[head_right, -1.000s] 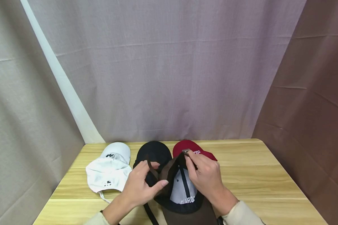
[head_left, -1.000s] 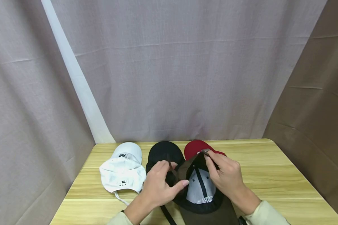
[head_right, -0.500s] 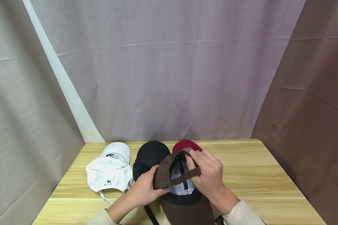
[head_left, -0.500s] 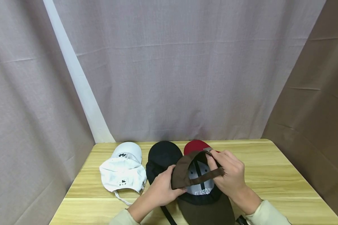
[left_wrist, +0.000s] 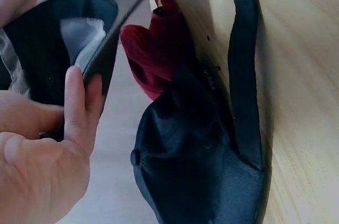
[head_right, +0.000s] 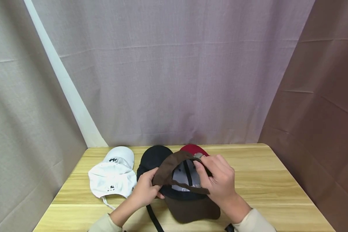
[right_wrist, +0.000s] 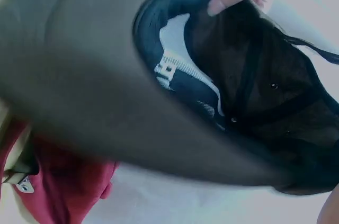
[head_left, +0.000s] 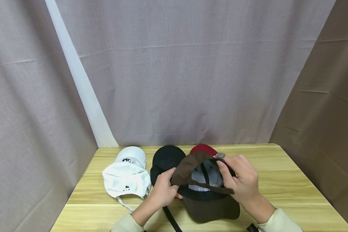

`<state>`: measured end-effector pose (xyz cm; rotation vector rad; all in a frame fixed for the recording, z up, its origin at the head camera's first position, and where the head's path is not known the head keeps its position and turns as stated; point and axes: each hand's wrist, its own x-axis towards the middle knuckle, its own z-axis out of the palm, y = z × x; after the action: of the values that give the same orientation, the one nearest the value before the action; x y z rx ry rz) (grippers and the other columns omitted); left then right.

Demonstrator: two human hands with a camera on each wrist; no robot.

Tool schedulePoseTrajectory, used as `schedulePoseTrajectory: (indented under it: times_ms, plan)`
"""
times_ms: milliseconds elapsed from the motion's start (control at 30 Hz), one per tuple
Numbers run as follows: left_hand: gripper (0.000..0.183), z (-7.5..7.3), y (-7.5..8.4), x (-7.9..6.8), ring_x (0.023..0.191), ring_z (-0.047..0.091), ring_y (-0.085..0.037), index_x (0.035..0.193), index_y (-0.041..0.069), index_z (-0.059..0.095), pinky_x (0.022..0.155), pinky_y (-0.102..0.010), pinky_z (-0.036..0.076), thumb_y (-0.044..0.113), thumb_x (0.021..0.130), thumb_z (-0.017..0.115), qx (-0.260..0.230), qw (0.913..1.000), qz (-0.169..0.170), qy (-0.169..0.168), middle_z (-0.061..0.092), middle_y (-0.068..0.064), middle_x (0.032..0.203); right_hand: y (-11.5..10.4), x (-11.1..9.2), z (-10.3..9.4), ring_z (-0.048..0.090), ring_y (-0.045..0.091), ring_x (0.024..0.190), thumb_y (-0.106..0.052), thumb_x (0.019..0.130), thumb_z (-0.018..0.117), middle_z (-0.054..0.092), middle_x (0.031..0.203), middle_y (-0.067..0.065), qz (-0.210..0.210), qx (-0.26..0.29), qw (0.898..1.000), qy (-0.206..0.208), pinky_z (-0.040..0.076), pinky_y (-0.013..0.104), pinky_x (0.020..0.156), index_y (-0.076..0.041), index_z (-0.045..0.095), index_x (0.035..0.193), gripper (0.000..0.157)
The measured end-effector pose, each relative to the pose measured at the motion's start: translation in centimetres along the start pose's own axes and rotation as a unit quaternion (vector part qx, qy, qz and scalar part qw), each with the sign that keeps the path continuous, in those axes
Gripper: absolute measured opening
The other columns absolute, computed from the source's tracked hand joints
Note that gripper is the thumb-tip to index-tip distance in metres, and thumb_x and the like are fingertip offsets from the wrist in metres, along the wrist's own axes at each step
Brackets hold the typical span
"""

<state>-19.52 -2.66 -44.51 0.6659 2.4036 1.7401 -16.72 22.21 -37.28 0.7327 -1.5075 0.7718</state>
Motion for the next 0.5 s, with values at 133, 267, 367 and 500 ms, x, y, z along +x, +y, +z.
schedulePoseTrajectory:
  times_ms: [133,267,367,500]
  plan:
    - [0.044,-0.1,0.3,0.0,0.072,0.08,-0.018,0.125,0.021,0.071,0.067,-0.037,0.066,-0.01,0.102,0.051,-0.037,0.9988,0.018,0.026,0.077,-0.017,0.119,0.1,-0.7,-0.9,0.056,0.008,0.072,-0.025,0.103,0.073,0.07,0.074,0.012,0.057,0.006,0.998,-0.018,0.041,0.019,0.061,0.005,0.079,0.085,0.036]
    - [0.046,0.0,0.5,0.1,0.086,0.081,-0.019,0.13,0.025,0.07,0.071,-0.036,0.067,-0.007,0.104,0.05,-0.036,0.9963,0.05,0.059,0.077,-0.014,0.121,0.4,-2.2,-1.9,0.059,0.003,0.083,-0.016,0.102,0.073,0.071,0.083,0.016,0.111,0.0,0.994,-0.023,0.045,0.009,0.072,0.007,0.079,0.089,0.027]
    - [0.051,0.2,0.7,0.2,0.091,0.08,-0.017,0.133,0.03,0.069,0.071,-0.033,0.067,-0.008,0.104,0.05,-0.023,0.9933,0.076,0.083,0.077,-0.01,0.123,0.3,-3.1,-2.7,0.063,0.001,0.097,-0.004,0.104,0.064,0.073,0.096,0.016,0.184,-0.008,0.982,-0.04,0.047,0.008,0.087,0.006,0.08,0.097,0.02]
    - [0.054,0.5,1.4,-0.2,0.091,0.08,-0.018,0.134,0.027,0.07,0.069,-0.031,0.066,-0.011,0.101,0.051,-0.027,0.9886,0.114,0.095,0.078,-0.01,0.123,-0.2,-3.1,-3.6,0.061,-0.005,0.116,-0.007,0.111,0.051,0.072,0.116,-0.001,0.359,-0.031,0.93,-0.078,0.043,0.006,0.1,-0.003,0.081,0.11,0.03]
